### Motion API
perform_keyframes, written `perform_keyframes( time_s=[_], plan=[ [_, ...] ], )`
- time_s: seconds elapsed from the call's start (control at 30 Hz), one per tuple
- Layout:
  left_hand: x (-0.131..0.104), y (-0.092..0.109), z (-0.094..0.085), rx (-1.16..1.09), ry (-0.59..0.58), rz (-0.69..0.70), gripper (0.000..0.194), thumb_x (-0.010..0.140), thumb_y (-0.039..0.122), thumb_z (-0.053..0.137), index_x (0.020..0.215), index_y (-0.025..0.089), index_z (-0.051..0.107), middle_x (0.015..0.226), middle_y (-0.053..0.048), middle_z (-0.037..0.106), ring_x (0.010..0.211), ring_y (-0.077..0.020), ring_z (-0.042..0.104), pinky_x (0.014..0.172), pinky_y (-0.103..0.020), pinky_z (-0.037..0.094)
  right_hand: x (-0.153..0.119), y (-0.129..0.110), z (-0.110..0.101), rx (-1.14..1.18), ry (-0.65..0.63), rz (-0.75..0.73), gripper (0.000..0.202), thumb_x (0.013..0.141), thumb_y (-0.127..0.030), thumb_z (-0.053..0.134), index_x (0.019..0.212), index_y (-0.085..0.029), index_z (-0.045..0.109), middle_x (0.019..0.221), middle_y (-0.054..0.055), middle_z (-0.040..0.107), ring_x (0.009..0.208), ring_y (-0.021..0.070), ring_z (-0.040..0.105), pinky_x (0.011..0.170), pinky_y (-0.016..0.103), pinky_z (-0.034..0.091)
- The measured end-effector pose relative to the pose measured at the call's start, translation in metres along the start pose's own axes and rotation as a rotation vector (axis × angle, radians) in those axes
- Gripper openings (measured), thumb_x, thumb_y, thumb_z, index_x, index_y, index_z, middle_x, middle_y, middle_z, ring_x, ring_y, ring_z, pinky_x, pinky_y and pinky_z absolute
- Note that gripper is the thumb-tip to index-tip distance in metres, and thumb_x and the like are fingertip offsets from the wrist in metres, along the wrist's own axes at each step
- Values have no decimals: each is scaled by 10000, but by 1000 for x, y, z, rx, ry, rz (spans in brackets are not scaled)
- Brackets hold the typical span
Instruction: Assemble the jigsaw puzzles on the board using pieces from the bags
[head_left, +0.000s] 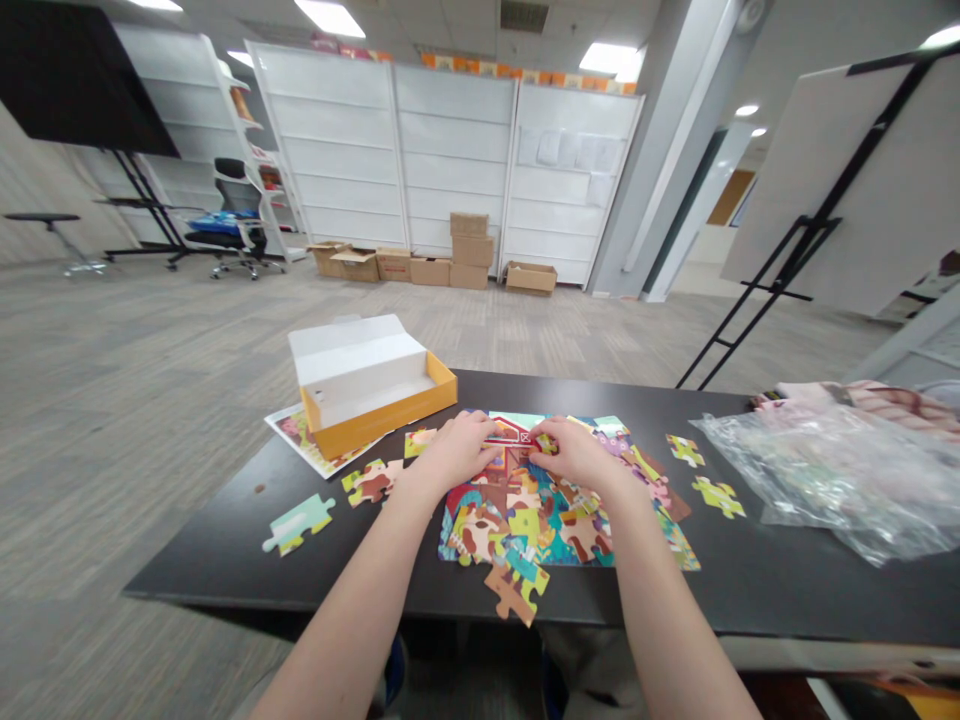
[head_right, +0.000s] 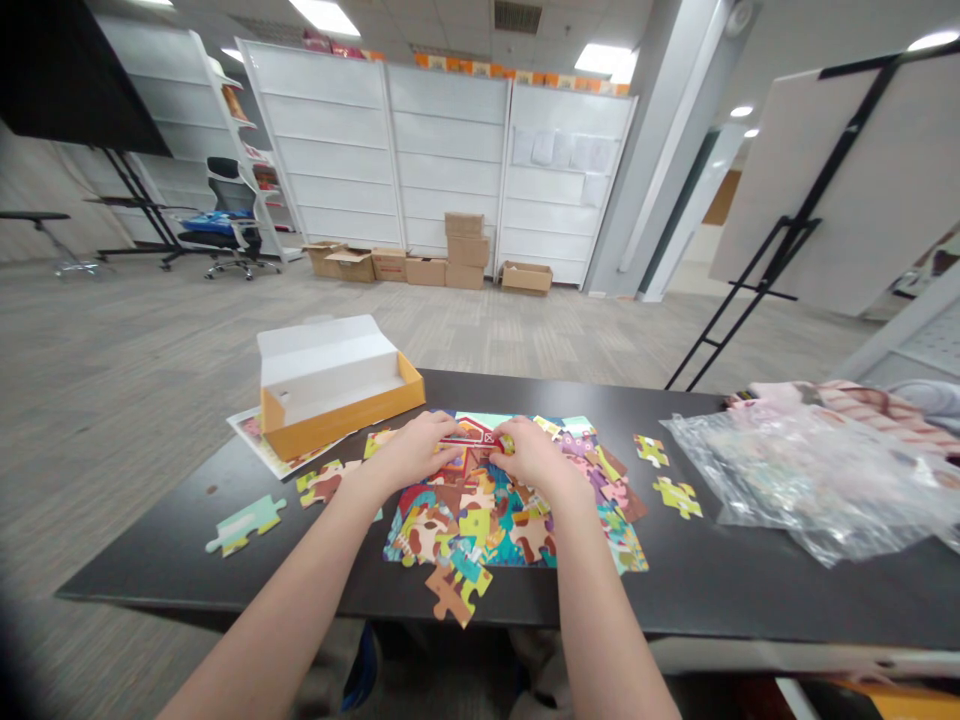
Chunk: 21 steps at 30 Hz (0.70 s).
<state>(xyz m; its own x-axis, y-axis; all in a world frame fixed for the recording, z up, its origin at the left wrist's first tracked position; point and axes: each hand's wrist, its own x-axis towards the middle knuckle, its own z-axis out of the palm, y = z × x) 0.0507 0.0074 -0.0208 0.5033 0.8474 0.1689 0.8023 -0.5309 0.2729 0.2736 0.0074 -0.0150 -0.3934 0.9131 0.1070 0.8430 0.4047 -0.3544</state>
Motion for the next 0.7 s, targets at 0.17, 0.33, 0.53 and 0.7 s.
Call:
perform_keyframes(
  time_s=[0.17, 0.33, 0.53, 0.7],
  plan=[
    [1, 1, 0, 15, -9, 6, 255, 952, 322, 557, 1135, 217, 699, 1112, -90, 661, 1059, -243, 607, 958, -350, 485, -1, -2, 0, 5, 4, -11, 231, 828, -193, 674, 1043, -160, 752, 1036, 105, 717, 995, 229, 644, 913, 305, 466],
    [2, 1, 3, 50, 2, -13, 270, 949, 327, 553, 1135, 197, 699, 1115, -105, 666, 1052, -261, 610, 939, -370, 495, -1, -3, 1, 35, 3, -22, 208, 825, -173, 664, 1008, -162, 760, 1026, 98, 721, 981, 224, 640, 917, 306, 468],
    [1, 3, 2, 109, -3, -24, 261, 948, 325, 539, 1098, 200, 712, 1098, -113, 674, 1026, -275, 616, 906, -386, 504, 0, -2, 2, 61, 1, -39, 206, 817, -176, 664, 996, -163, 764, 1018, 98, 714, 976, 220, 639, 926, 315, 467],
    [1, 4, 0, 110, -2, -10, 260, 945, 326, 536, 1102, 216, 712, 1098, -109, 676, 1024, -276, 620, 911, -387, 505, 1, 1, 6, 70, 15, -53, 195, 832, -185, 661, 997, -159, 762, 1018, 101, 711, 985, 219, 635, 933, 320, 469]
  ],
)
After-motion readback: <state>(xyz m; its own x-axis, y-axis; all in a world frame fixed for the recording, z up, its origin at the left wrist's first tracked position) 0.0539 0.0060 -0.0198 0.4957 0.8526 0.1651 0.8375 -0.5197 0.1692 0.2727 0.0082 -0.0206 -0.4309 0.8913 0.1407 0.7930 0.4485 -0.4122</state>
